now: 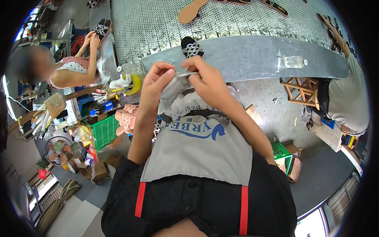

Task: Assembling, inspecting, and cleaning footwear components on a factory production line.

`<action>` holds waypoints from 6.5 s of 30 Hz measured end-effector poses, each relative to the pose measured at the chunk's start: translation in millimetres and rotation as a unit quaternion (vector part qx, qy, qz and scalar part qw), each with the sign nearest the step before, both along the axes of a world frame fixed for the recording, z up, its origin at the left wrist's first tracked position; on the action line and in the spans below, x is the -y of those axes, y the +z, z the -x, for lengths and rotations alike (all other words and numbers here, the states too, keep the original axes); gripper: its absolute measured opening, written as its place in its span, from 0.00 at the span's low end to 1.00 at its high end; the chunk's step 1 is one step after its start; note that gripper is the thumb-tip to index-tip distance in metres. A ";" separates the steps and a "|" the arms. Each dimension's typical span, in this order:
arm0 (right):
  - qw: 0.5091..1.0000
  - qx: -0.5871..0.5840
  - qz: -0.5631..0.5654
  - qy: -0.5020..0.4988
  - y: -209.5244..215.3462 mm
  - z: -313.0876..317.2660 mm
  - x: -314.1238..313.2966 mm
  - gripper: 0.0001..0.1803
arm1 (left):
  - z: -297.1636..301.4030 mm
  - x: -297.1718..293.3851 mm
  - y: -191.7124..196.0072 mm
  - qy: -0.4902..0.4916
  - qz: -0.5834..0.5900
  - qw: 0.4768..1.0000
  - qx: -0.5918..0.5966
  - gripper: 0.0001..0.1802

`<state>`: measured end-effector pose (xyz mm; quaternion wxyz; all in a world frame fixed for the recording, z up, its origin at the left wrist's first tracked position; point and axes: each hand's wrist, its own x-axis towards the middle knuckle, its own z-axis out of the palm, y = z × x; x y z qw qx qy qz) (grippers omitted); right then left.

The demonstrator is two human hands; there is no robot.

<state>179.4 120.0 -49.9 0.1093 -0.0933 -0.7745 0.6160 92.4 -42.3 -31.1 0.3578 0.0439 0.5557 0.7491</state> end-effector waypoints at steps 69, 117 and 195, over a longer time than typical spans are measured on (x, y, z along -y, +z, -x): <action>0.757 0.010 0.159 -0.634 -152.8 -265.9 -349.6 0.15 | -153.7 -535.6 -126.0 -0.688 0.152 0.617 -0.352 0.39; 0.821 0.107 0.153 -0.540 -131.2 -309.3 -407.1 0.15 | -168.5 -612.8 -251.0 -0.413 0.008 0.850 -0.328 0.43; 0.934 0.055 -0.315 0.158 84.4 -137.6 -114.7 0.26 | -23.1 -79.4 18.7 -0.020 -0.032 0.998 -0.047 0.43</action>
